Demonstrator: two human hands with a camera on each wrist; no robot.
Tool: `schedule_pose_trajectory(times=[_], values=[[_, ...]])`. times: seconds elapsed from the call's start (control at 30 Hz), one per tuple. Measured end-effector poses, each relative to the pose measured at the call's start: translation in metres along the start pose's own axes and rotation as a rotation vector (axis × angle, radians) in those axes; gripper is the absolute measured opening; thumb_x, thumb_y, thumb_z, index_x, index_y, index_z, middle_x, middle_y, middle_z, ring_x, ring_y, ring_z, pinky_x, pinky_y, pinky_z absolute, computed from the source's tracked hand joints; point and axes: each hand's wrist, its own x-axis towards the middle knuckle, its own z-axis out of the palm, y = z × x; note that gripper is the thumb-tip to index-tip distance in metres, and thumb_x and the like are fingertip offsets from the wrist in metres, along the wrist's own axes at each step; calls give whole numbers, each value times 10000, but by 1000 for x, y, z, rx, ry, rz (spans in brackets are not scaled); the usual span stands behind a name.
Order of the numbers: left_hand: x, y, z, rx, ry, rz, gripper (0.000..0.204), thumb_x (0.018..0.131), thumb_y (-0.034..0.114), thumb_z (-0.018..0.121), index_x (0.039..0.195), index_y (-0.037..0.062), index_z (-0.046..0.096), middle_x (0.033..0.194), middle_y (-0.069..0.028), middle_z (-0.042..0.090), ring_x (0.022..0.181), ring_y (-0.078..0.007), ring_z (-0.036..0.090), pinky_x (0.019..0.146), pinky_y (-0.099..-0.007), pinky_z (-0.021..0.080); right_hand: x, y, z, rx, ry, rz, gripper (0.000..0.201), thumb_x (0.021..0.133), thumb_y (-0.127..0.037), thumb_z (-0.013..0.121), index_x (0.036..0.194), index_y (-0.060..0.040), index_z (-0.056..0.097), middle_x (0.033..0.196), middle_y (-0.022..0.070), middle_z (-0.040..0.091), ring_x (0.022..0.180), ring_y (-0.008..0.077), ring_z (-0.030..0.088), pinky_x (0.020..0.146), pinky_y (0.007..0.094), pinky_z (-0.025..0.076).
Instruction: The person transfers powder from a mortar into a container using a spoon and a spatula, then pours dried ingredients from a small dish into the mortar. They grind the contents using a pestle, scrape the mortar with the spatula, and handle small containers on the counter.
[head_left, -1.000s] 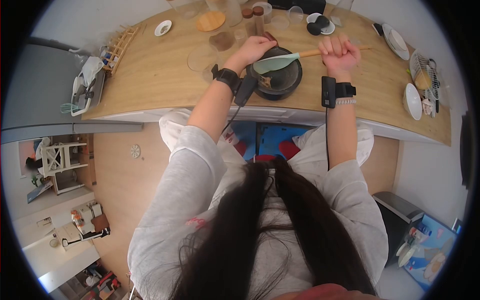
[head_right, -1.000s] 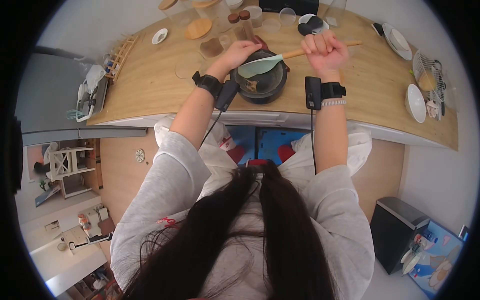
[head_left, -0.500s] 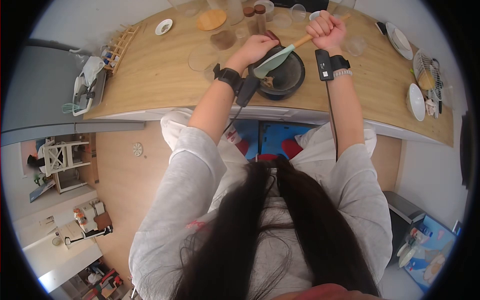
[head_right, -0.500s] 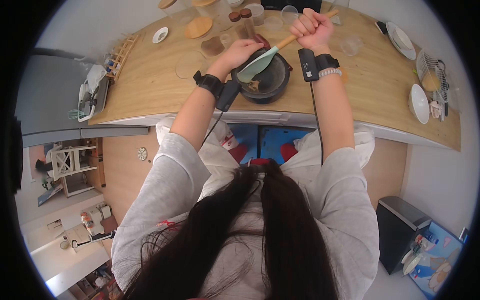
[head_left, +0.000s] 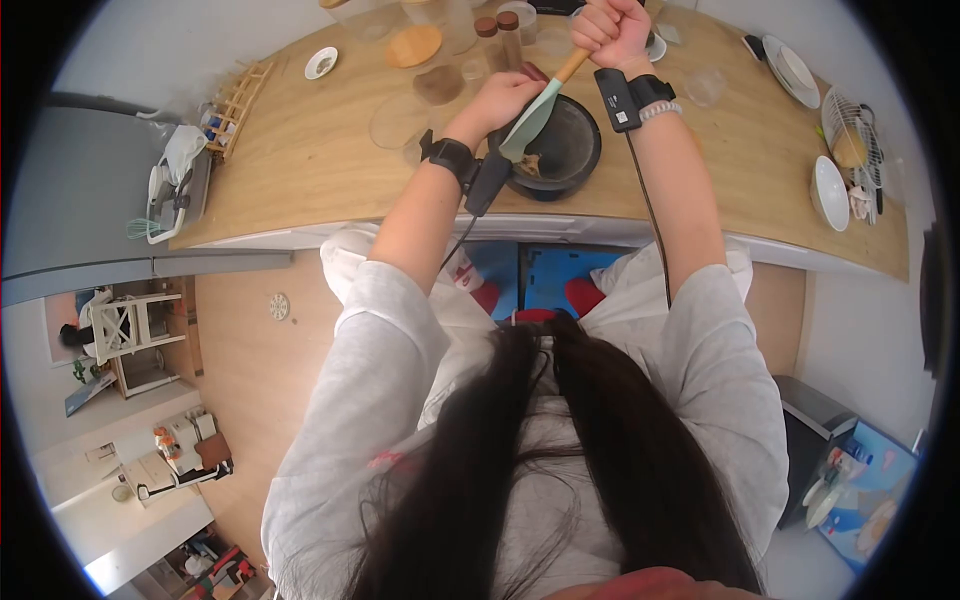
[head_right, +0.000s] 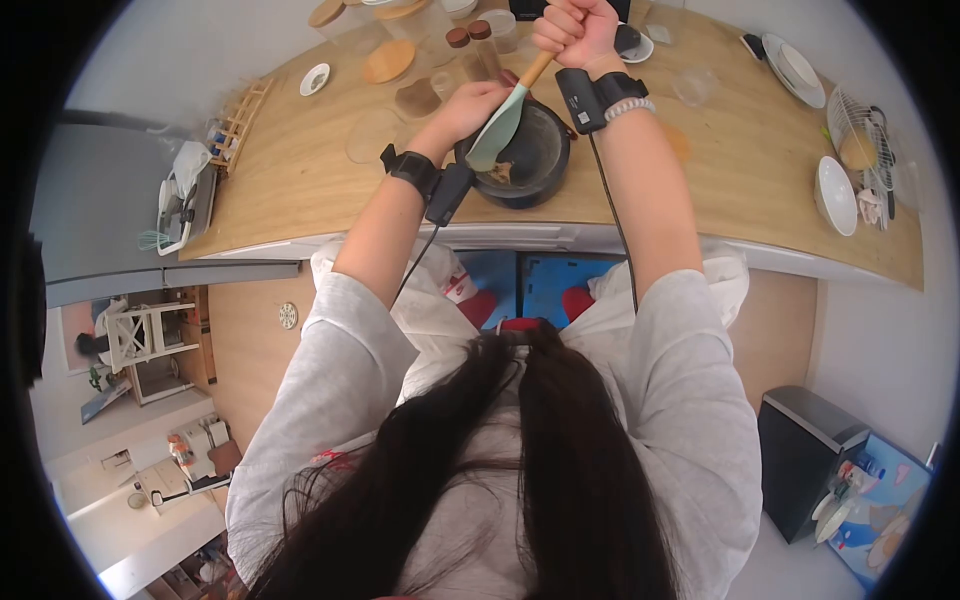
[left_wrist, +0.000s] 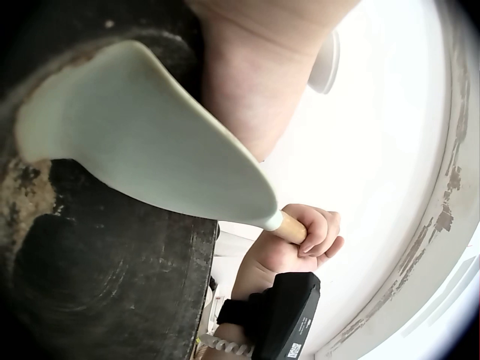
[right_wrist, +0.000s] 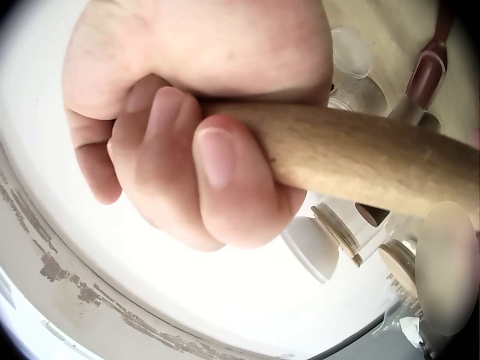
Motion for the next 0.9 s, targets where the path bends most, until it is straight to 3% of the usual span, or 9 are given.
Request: schedule_pose_trajectory(times=[0.23,0.33,0.57,0.77,0.83,0.9], values=[[-1,-2,-2,-33,2,-9,311,856,289,559,894,4,675,798,-43,645,719,-117,576,669,-270,460,-12,-3,25,-87,-35,-34,317,807,-294,471,565,-164,313,415,-34,200,368,120,206,392,286,221],[-1,-2,-3,-46,2,-45,316,855,298,559,916,11,679,828,-49,653,755,-122,588,697,-272,464,-24,-8,42,-95,33,-96,307,804,-296,478,579,-158,321,422,-30,218,376,124,213,406,291,239],[0,-1,-2,-49,0,-92,311,848,299,576,932,21,687,875,-64,666,794,-138,599,727,-277,469,-44,-18,80,-279,-128,-296,330,824,-302,479,572,-147,334,420,-25,250,380,132,241,420,295,260],[0,-4,-1,-113,16,-43,321,839,300,600,913,0,686,879,-64,667,792,-139,598,726,-279,470,-45,-7,131,-512,68,-343,334,847,-257,453,560,-129,338,412,-8,263,376,132,249,406,297,256],[1,-5,-1,-117,26,-40,318,837,298,604,907,-1,687,868,-63,667,786,-138,598,722,-279,470,-40,1,139,-547,253,-396,330,854,-219,452,561,-120,338,414,1,265,372,126,261,391,283,250],[-1,-4,-1,-120,38,-38,315,835,296,608,900,-2,687,858,-63,667,780,-136,598,718,-280,471,-36,10,144,-623,300,-416,326,853,-199,460,562,-119,337,417,-2,264,370,119,265,382,272,246]])
